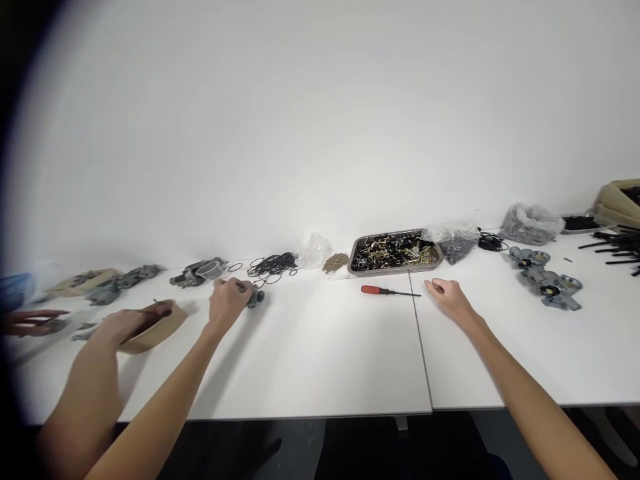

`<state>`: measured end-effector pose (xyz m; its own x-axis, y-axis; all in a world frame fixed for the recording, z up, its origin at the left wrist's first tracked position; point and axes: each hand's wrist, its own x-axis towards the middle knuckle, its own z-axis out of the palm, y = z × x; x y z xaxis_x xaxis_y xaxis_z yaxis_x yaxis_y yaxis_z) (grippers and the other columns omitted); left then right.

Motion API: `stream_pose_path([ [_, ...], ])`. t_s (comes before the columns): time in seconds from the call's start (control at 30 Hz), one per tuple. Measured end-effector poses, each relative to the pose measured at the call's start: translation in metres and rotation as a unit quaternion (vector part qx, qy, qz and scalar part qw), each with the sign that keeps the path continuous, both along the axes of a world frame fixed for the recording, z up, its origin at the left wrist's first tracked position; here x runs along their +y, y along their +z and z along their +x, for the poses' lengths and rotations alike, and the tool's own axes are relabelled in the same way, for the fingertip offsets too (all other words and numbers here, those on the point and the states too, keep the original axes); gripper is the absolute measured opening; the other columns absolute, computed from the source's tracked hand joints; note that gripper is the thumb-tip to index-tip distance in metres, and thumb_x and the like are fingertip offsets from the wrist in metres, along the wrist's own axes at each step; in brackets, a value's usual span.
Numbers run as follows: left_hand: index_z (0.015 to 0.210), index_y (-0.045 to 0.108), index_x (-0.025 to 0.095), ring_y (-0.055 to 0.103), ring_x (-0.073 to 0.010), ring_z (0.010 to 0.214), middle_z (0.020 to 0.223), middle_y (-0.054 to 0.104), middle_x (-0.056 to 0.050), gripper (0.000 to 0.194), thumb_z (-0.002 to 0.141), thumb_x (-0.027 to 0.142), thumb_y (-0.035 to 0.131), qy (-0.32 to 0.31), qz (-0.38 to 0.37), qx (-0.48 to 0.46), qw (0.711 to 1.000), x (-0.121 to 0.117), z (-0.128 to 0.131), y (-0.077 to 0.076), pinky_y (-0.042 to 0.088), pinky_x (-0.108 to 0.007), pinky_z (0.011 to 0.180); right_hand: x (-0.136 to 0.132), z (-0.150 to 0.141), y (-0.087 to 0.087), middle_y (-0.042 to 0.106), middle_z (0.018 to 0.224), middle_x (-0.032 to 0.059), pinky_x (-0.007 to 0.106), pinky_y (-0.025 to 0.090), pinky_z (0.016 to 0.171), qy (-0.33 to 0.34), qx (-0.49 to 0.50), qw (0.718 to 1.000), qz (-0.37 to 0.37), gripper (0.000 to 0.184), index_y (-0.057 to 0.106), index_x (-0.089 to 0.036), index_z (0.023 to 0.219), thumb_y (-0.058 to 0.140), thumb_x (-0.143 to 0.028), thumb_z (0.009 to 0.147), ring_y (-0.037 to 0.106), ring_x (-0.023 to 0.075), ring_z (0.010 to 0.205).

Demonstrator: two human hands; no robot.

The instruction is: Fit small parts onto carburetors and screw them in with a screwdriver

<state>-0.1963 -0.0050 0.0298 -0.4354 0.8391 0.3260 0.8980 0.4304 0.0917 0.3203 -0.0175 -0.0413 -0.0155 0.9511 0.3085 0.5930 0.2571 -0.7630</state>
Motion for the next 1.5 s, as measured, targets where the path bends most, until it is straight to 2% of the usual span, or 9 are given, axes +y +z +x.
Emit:
stream_pose_path([
  [0.13, 0.078, 0.065, 0.014, 0.063, -0.0247, 0.086, 0.083, 0.063, -0.008, 0.005, 0.079, 0.018, 0.062, -0.058, 0.085, -0.141, 0.985, -0.008, 0.020, 0.011, 0.050, -0.033, 0.076, 0.002, 0.001, 0.005, 0.016, 0.060, -0.0041, 0.026, 0.020, 0.052, 0.002, 0.002, 1.000, 0.011, 0.048, 0.018, -0.022, 0.063, 0.046, -0.053, 0.085, 0.021, 0.0100, 0.056],
  [0.27, 0.072, 0.067, 0.015, 0.056, -0.0147, 0.059, 0.062, 0.061, -0.001, 0.008, 0.068, 0.022, 0.070, -0.145, 0.078, -0.323, 0.932, -0.019, 0.076, 0.015, 0.046, -0.027, 0.057, 0.006, -0.002, 0.005, 0.017, 0.061, -0.0038, 0.026, 0.019, 0.053, 0.027, 0.000, 0.999, 0.018, 0.048, 0.018, -0.022, 0.063, 0.047, -0.053, 0.086, 0.021, 0.0102, 0.057],
  [0.5, 0.068, 0.066, 0.013, 0.055, -0.0115, 0.048, 0.059, 0.063, -0.003, 0.028, 0.057, 0.032, 0.084, -0.356, -0.088, -0.604, 0.707, -0.025, 0.217, -0.004, 0.045, -0.025, 0.047, 0.006, -0.001, 0.003, 0.017, 0.061, -0.0040, 0.026, 0.019, 0.055, 0.032, 0.012, 0.999, 0.019, 0.048, 0.018, -0.022, 0.062, 0.047, -0.053, 0.085, 0.021, 0.0103, 0.058],
  [0.67, 0.067, 0.064, 0.013, 0.056, -0.0110, 0.051, 0.062, 0.061, -0.001, 0.031, 0.057, 0.031, 0.087, -0.411, -0.194, -0.641, 0.618, -0.015, 0.252, -0.029, 0.044, -0.024, 0.046, 0.011, 0.002, 0.000, 0.017, 0.059, -0.0046, 0.026, 0.020, 0.054, 0.011, 0.023, 0.999, 0.023, 0.049, 0.018, -0.022, 0.062, 0.046, -0.055, 0.086, 0.022, 0.0097, 0.056],
  [0.87, 0.081, 0.068, 0.015, 0.062, -0.0107, 0.067, 0.081, 0.064, -0.002, 0.031, 0.064, 0.033, 0.086, -0.425, -0.214, -0.661, 0.580, -0.005, 0.231, -0.045, 0.052, -0.023, 0.058, 0.006, -0.006, 0.001, 0.018, 0.060, -0.0049, 0.027, 0.018, 0.054, 0.032, -0.010, 0.999, -0.020, 0.049, 0.018, -0.022, 0.064, 0.050, -0.051, 0.088, 0.022, 0.0099, 0.056],
  [1.0, 0.084, 0.066, 0.014, 0.061, -0.0134, 0.058, 0.076, 0.062, -0.003, 0.040, 0.076, 0.052, 0.075, -0.401, -0.188, -0.692, 0.570, -0.004, 0.225, -0.045, 0.051, -0.028, 0.049, 0.007, -0.012, 0.022, 0.033, 0.059, -0.0043, 0.027, 0.024, 0.057, 0.029, -0.065, 0.997, -0.024, 0.036, 0.034, -0.021, 0.066, 0.050, -0.042, 0.090, 0.031, 0.0112, 0.056],
  [1.1, 0.085, 0.064, 0.013, 0.061, -0.0130, 0.053, 0.073, 0.061, -0.003, 0.038, 0.078, 0.050, 0.073, -0.379, -0.174, -0.696, 0.585, 0.000, 0.221, -0.044, 0.047, -0.026, 0.046, 0.034, -0.023, 0.048, 0.051, 0.066, -0.0017, 0.027, 0.030, 0.059, 0.041, -0.149, 0.988, -0.023, 0.010, 0.054, -0.020, 0.087, 0.054, -0.030, 0.088, 0.044, 0.0141, 0.060],
  [1.23, 0.081, 0.064, 0.012, 0.061, -0.0124, 0.052, 0.075, 0.063, -0.004, 0.035, 0.077, 0.046, 0.075, -0.366, -0.169, -0.697, 0.592, 0.004, 0.217, -0.045, 0.046, -0.026, 0.047, 0.091, -0.053, 0.067, 0.065, 0.088, 0.0063, 0.028, 0.039, 0.069, 0.068, -0.176, 0.982, -0.017, 0.017, 0.063, -0.017, 0.102, 0.059, -0.016, 0.086, 0.057, 0.0175, 0.077],
  [1.5, 0.078, 0.065, 0.012, 0.058, -0.0120, 0.047, 0.071, 0.062, -0.004, 0.028, 0.078, 0.039, 0.073, -0.353, -0.145, -0.712, 0.590, 0.009, 0.214, -0.051, 0.046, -0.027, 0.045, 0.141, -0.098, 0.029, 0.067, 0.085, 0.0090, 0.029, 0.044, 0.073, 0.061, -0.133, 0.989, 0.000, 0.007, 0.066, -0.012, 0.082, 0.061, -0.012, 0.088, 0.059, 0.0167, 0.077],
])
